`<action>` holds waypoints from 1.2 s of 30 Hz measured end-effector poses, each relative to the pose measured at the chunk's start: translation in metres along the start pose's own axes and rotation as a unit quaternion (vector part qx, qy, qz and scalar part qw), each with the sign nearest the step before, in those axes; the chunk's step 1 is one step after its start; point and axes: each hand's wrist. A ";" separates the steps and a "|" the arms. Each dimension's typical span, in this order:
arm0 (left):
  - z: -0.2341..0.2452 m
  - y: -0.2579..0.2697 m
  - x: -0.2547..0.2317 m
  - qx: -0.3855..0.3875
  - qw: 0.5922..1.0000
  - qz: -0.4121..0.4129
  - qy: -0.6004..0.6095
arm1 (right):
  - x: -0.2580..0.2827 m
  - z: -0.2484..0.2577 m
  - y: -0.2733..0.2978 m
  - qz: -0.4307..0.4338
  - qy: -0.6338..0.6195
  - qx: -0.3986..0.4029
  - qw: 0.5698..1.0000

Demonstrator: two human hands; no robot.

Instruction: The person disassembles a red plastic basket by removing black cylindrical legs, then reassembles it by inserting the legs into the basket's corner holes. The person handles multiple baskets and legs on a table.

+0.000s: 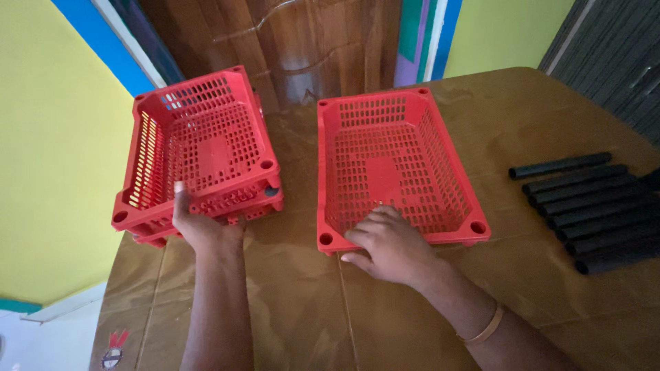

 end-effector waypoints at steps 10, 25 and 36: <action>0.078 -0.019 0.038 -0.192 0.972 -0.084 0.110 | -0.002 -0.005 0.003 0.025 0.010 -0.041 0.999; 0.004 -0.020 0.012 -0.067 0.994 -0.041 0.081 | 0.035 -0.028 -0.028 0.073 0.008 -0.099 0.992; -0.118 -0.005 0.069 -0.118 0.984 0.012 0.130 | -0.006 0.048 -0.036 -0.256 -0.510 -0.276 0.774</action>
Point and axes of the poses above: each hand's wrist, its own y-axis away from the middle knuckle, its own z-axis out of the back of the hand, x = y × z, and after that the axes turned 6 degrees about y, right-handed
